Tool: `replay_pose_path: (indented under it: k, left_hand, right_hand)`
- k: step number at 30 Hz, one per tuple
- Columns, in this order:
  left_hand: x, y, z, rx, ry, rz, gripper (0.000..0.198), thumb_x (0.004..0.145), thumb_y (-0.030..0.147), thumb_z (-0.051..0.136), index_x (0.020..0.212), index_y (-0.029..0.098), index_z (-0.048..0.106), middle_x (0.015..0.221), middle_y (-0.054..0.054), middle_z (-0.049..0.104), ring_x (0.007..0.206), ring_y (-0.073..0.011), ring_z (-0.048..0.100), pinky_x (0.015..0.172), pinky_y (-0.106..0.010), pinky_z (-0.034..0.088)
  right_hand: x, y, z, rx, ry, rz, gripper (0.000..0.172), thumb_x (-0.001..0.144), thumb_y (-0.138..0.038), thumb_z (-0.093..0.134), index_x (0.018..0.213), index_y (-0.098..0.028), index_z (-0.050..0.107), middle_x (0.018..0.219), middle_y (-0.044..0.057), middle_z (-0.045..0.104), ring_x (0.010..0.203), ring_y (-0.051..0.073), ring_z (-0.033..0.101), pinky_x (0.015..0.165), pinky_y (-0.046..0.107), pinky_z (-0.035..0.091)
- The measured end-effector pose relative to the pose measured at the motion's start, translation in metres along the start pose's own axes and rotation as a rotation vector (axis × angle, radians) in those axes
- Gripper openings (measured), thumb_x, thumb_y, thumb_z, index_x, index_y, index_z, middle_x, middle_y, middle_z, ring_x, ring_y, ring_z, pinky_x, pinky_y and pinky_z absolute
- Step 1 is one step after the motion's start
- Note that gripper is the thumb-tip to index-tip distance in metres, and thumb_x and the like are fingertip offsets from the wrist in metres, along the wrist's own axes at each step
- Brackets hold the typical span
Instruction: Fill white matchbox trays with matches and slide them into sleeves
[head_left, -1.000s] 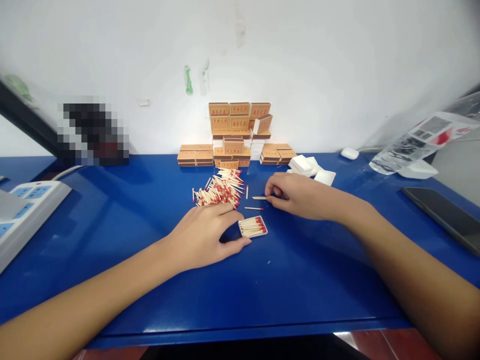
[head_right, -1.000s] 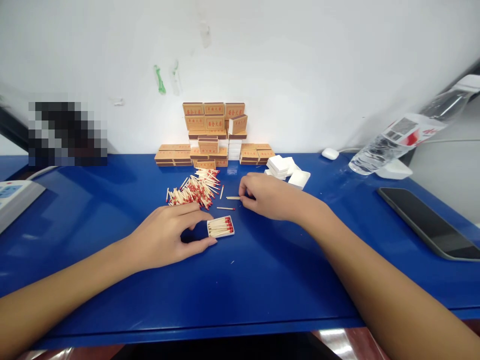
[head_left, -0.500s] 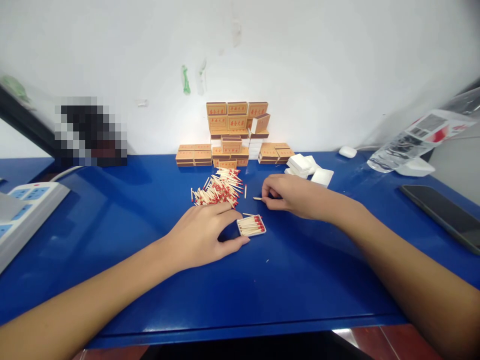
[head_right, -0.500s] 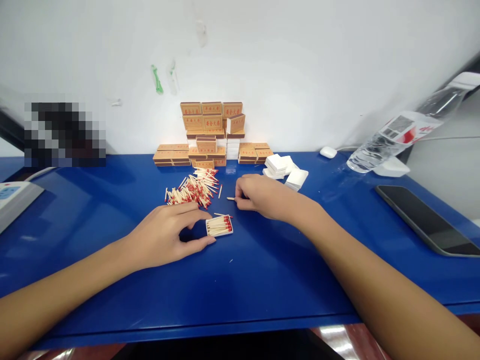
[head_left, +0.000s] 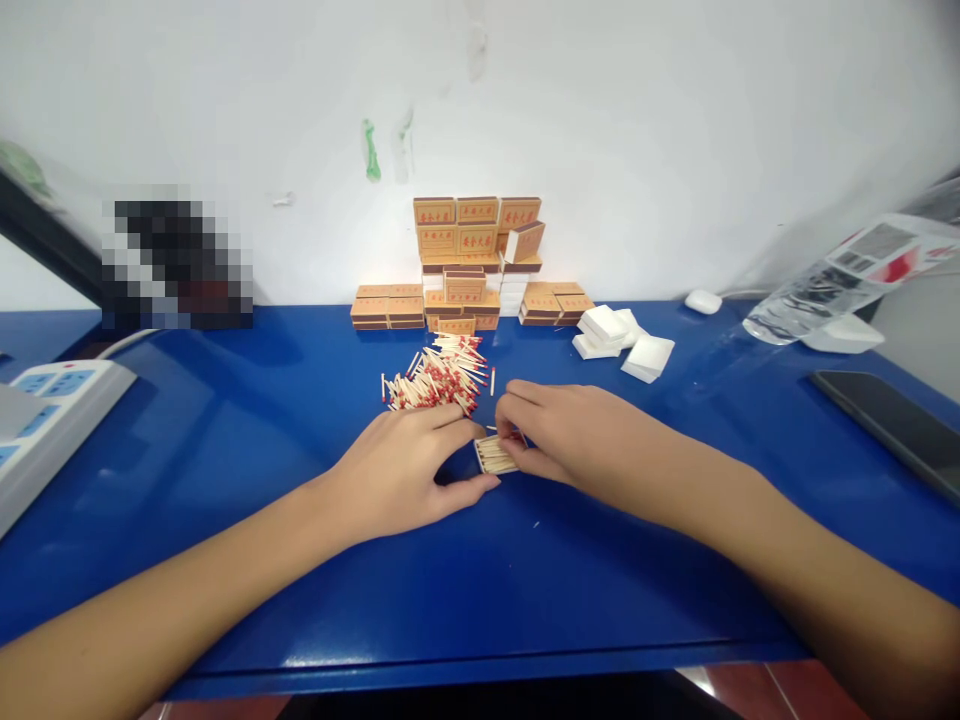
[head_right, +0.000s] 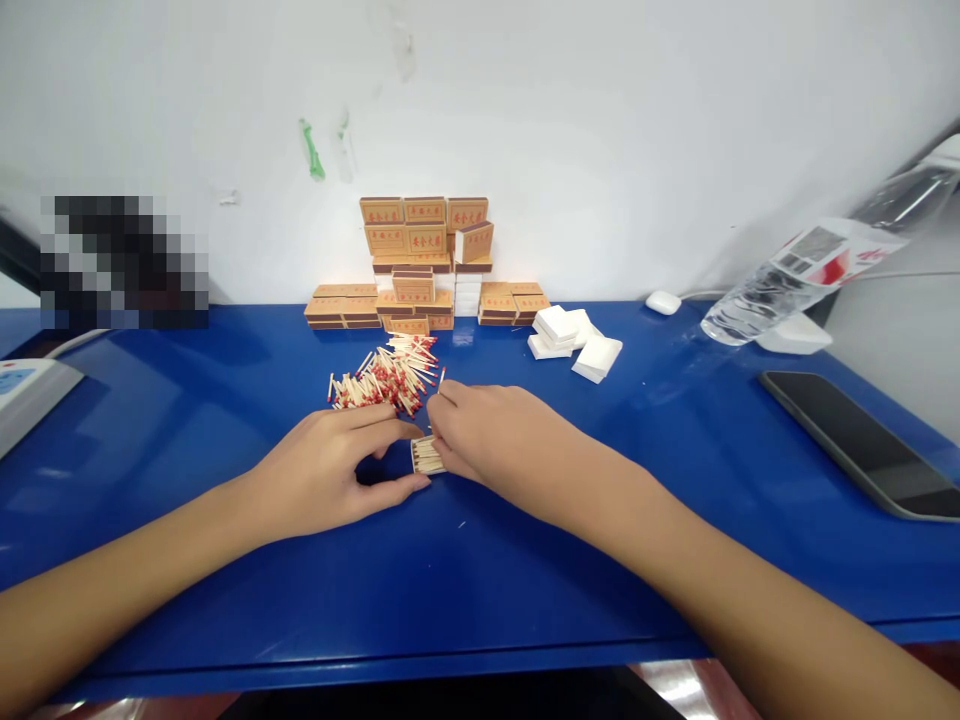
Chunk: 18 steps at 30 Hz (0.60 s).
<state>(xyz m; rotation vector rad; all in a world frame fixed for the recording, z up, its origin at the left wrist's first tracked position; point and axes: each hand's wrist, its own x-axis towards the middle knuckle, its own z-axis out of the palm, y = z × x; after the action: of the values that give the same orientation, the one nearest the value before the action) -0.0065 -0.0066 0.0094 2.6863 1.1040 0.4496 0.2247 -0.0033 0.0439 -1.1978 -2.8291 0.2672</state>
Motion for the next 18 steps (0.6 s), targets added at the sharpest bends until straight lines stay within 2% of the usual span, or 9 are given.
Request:
replay_pose_path:
  k: [5, 10, 14, 18]
  left_hand:
    - [0.000, 0.002, -0.001, 0.004, 0.012, 0.015, 0.030, 0.095, 0.045, 0.071, 0.111, 0.019, 0.075, 0.094, -0.004, 0.073, 0.073, -0.0167, 0.068, 0.061, -0.028, 0.048]
    - [-0.001, 0.002, -0.001, -0.019, 0.018, 0.027, 0.030, 0.094, 0.044, 0.072, 0.114, 0.021, 0.075, 0.094, -0.003, 0.074, 0.073, -0.0157, 0.069, 0.063, -0.027, 0.050]
    - [-0.002, 0.003, -0.001, -0.022, 0.003, 0.072, 0.031, 0.096, 0.045, 0.070, 0.114, 0.020, 0.076, 0.093, -0.003, 0.073, 0.076, -0.0168, 0.070, 0.064, -0.028, 0.052]
    - [-0.002, 0.004, -0.001, 0.002, -0.003, 0.090, 0.033, 0.096, 0.045, 0.069, 0.115, 0.019, 0.076, 0.091, -0.003, 0.072, 0.077, -0.0183, 0.070, 0.063, -0.030, 0.051]
  right_hand:
    - [-0.001, 0.010, 0.001, 0.102, 0.103, -0.039, 0.003, 0.099, -0.020, 0.060, 0.096, -0.020, 0.061, 0.095, 0.004, 0.068, 0.072, 0.016, 0.059, 0.065, 0.030, 0.037]
    - [0.009, 0.027, 0.007, 0.126, 0.197, 0.030, 0.010, 0.099, -0.017, 0.056, 0.097, -0.019, 0.065, 0.090, 0.003, 0.064, 0.074, 0.015, 0.055, 0.069, 0.030, 0.038]
    - [0.014, 0.037, 0.010, 0.231, 0.126, 0.048, 0.011, 0.097, -0.026, 0.063, 0.089, -0.020, 0.068, 0.080, 0.000, 0.060, 0.072, 0.015, 0.053, 0.068, 0.029, 0.038]
    - [0.013, 0.036, 0.010, 0.290, 0.031, 0.078, 0.010, 0.094, -0.027, 0.066, 0.087, -0.021, 0.066, 0.082, 0.000, 0.062, 0.072, 0.015, 0.052, 0.066, 0.030, 0.037]
